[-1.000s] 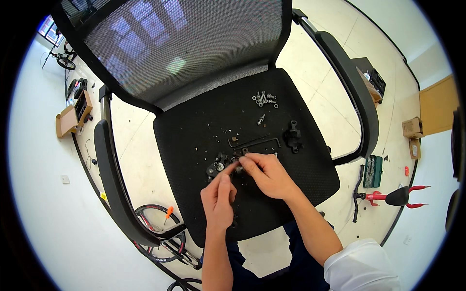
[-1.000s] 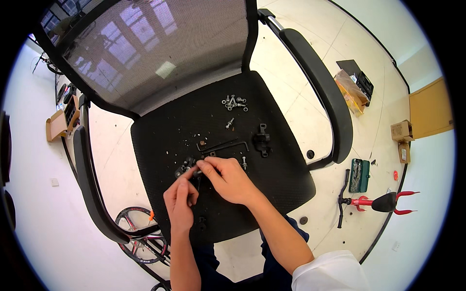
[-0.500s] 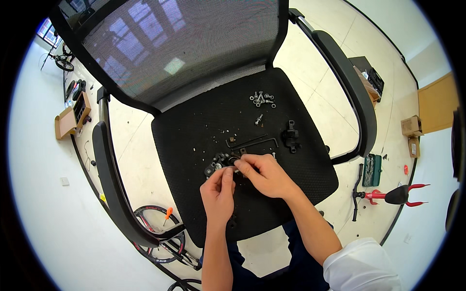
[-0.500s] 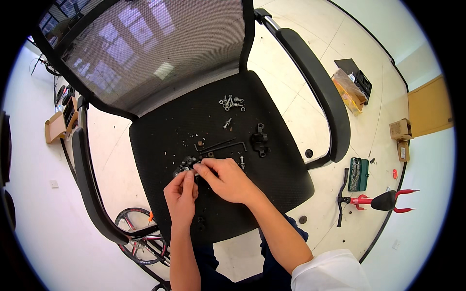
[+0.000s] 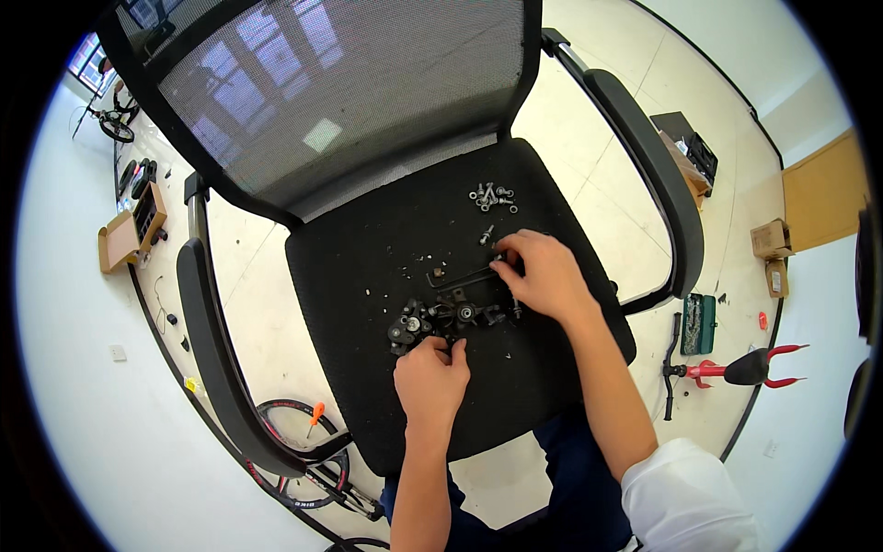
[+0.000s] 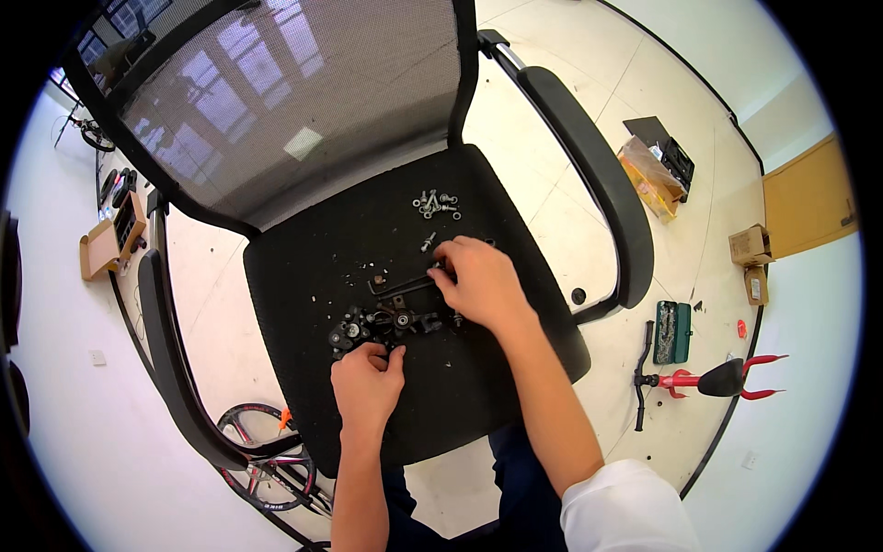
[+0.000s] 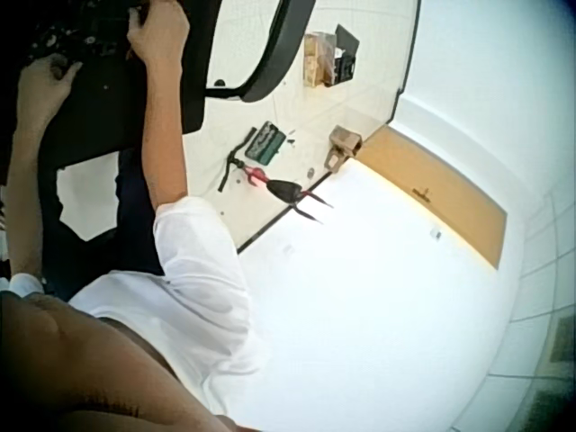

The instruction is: The person assembles small mechanical components on a chair seat, using an Allen key to tighten screws and attaching brackets and fasteners. The person handles multiple small parts, including screws, nuts, and metal brackets, and uses tools to secure them together.

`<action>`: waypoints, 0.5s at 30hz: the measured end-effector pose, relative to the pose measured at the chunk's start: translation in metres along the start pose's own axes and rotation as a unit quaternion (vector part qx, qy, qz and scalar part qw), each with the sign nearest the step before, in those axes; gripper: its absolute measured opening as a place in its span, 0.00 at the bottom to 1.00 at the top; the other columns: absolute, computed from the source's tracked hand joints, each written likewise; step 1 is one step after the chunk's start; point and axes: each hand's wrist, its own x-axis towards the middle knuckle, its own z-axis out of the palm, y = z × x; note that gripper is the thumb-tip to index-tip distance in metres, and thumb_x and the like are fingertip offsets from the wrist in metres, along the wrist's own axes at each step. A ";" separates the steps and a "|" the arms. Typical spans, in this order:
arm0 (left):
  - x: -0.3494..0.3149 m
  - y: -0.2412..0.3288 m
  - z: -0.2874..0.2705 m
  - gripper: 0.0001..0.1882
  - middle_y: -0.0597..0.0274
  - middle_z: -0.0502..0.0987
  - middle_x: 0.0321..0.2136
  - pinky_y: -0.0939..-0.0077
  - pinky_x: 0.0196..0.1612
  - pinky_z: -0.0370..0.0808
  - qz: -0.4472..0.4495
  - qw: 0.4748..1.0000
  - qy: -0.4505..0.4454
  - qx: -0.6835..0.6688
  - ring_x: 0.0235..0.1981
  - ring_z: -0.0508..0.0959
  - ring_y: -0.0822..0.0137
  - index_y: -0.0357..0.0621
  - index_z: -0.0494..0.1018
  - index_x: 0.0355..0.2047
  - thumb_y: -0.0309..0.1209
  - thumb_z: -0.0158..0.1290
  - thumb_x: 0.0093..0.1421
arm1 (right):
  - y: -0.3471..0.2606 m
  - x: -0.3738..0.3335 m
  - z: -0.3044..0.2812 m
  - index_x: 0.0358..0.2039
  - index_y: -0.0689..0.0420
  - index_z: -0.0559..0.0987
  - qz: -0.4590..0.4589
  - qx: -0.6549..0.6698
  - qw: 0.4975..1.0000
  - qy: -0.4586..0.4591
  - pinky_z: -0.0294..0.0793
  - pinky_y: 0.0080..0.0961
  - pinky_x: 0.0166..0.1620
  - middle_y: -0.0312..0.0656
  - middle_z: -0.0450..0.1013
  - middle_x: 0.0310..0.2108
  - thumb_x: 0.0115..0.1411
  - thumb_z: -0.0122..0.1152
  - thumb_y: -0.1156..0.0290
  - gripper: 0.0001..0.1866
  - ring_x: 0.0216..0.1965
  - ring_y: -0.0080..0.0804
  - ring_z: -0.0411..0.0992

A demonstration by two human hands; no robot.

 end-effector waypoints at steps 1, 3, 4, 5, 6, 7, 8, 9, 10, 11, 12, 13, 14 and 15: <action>0.001 -0.003 -0.002 0.12 0.57 0.78 0.15 0.71 0.28 0.76 -0.002 1.000 -0.004 -0.012 0.19 0.80 0.60 0.36 0.79 0.25 0.34 0.62 0.52 | 0.000 0.007 -0.001 0.31 0.58 0.79 -0.005 -0.015 1.000 -0.004 0.74 0.33 0.37 0.41 0.73 0.26 0.53 0.64 0.68 0.08 0.33 0.41 0.74; 0.000 -0.006 -0.006 0.11 0.56 0.79 0.16 0.72 0.28 0.76 -0.003 0.999 -0.015 -0.039 0.19 0.80 0.62 0.35 0.79 0.27 0.33 0.62 0.52 | 0.008 0.026 -0.004 0.33 0.58 0.80 0.008 -0.016 0.999 0.032 0.74 0.34 0.38 0.42 0.74 0.29 0.54 0.64 0.69 0.08 0.34 0.43 0.74; 0.001 -0.008 -0.010 0.11 0.56 0.79 0.17 0.73 0.28 0.76 -0.012 0.997 -0.021 -0.077 0.19 0.80 0.63 0.34 0.79 0.28 0.32 0.62 0.52 | 0.014 0.037 0.001 0.35 0.58 0.81 0.001 -0.006 0.998 0.064 0.74 0.35 0.40 0.43 0.74 0.31 0.54 0.63 0.70 0.08 0.35 0.43 0.74; 0.001 -0.007 -0.014 0.11 0.56 0.79 0.17 0.74 0.28 0.76 -0.015 0.992 -0.031 -0.118 0.20 0.80 0.65 0.33 0.79 0.29 0.32 0.63 0.52 | 0.022 0.044 0.001 0.36 0.58 0.81 -0.004 -0.003 0.995 0.101 0.74 0.36 0.41 0.43 0.74 0.32 0.54 0.63 0.72 0.09 0.35 0.44 0.74; 0.002 -0.006 -0.015 0.11 0.55 0.79 0.18 0.75 0.28 0.76 -0.019 0.986 -0.041 -0.160 0.20 0.80 0.67 0.33 0.79 0.30 0.31 0.63 0.52 | 0.030 0.051 0.001 0.36 0.59 0.82 -0.032 -0.030 0.992 0.116 0.74 0.37 0.42 0.44 0.74 0.35 0.54 0.62 0.74 0.08 0.37 0.45 0.75; 0.002 -0.009 -0.017 0.12 0.55 0.80 0.20 0.76 0.28 0.76 -0.033 0.975 -0.060 -0.212 0.21 0.80 0.68 0.32 0.79 0.31 0.30 0.63 0.53 | 0.034 0.056 0.005 0.35 0.59 0.82 -0.019 -0.032 0.994 0.102 0.74 0.37 0.42 0.44 0.74 0.35 0.54 0.62 0.74 0.08 0.37 0.46 0.74; 0.003 -0.011 -0.018 0.12 0.55 0.80 0.21 0.77 0.29 0.77 -0.045 0.960 -0.080 -0.265 0.23 0.81 0.69 0.31 0.78 0.33 0.29 0.63 0.54 | 0.038 0.060 0.009 0.34 0.60 0.82 -0.005 -0.035 0.996 0.088 0.74 0.37 0.42 0.44 0.74 0.35 0.54 0.62 0.74 0.08 0.37 0.46 0.74; 0.003 -0.011 -0.019 0.13 0.55 0.80 0.23 0.79 0.29 0.77 -0.056 0.942 -0.100 -0.317 0.24 0.81 0.70 0.30 0.78 0.34 0.28 0.63 0.54 | 0.043 0.062 0.011 0.34 0.60 0.82 0.010 -0.039 0.996 0.075 0.74 0.37 0.42 0.44 0.74 0.35 0.54 0.62 0.74 0.07 0.37 0.46 0.74; 0.003 -0.013 -0.020 0.13 0.54 0.80 0.24 0.79 0.30 0.77 -0.051 0.927 -0.108 -0.355 0.26 0.81 0.70 0.29 0.77 0.35 0.28 0.63 0.55 | 0.040 0.062 0.013 0.32 0.61 0.82 0.012 -0.051 0.996 0.070 0.74 0.37 0.42 0.45 0.74 0.33 0.53 0.62 0.75 0.06 0.37 0.47 0.74; 0.003 -0.013 -0.020 0.13 0.54 0.80 0.26 0.79 0.31 0.78 -0.045 0.911 -0.117 -0.393 0.27 0.81 0.70 0.28 0.77 0.37 0.27 0.62 0.55 | 0.039 0.062 0.013 0.32 0.61 0.82 0.008 -0.036 0.996 0.078 0.74 0.37 0.42 0.45 0.74 0.32 0.53 0.62 0.76 0.06 0.36 0.48 0.74; 0.003 -0.012 -0.020 0.13 0.54 0.80 0.27 0.79 0.31 0.79 -0.037 0.893 -0.127 -0.430 0.28 0.81 0.70 0.28 0.76 0.38 0.26 0.62 0.56 | 0.038 0.060 0.010 0.32 0.61 0.82 0.005 -0.022 0.996 0.086 0.75 0.37 0.41 0.46 0.74 0.31 0.52 0.62 0.76 0.06 0.36 0.48 0.74; 0.004 -0.011 -0.020 0.13 0.54 0.80 0.27 0.78 0.32 0.79 -0.033 0.886 -0.127 -0.444 0.29 0.81 0.69 0.27 0.76 0.39 0.25 0.61 0.56 | 0.037 0.060 0.007 0.32 0.62 0.82 0.002 -0.008 0.995 0.096 0.75 0.36 0.40 0.47 0.74 0.30 0.52 0.62 0.77 0.06 0.35 0.48 0.74; 0.004 -0.011 -0.021 0.13 0.54 0.81 0.28 0.78 0.33 0.79 -0.032 0.880 -0.126 -0.457 0.29 0.81 0.69 0.26 0.76 0.40 0.24 0.61 0.56 | 0.028 0.056 0.003 0.33 0.63 0.81 -0.001 0.026 0.993 0.116 0.76 0.31 0.37 0.45 0.76 0.28 0.53 0.61 0.78 0.06 0.31 0.40 0.77; 0.005 -0.011 -0.021 0.14 0.54 0.81 0.28 0.78 0.34 0.80 -0.031 0.873 -0.126 -0.470 0.29 0.81 0.69 0.26 0.75 0.40 0.23 0.61 0.57 | 0.020 0.046 -0.002 0.33 0.64 0.80 0.026 0.094 0.988 0.119 0.76 0.28 0.36 0.44 0.77 0.28 0.53 0.61 0.79 0.06 0.30 0.36 0.77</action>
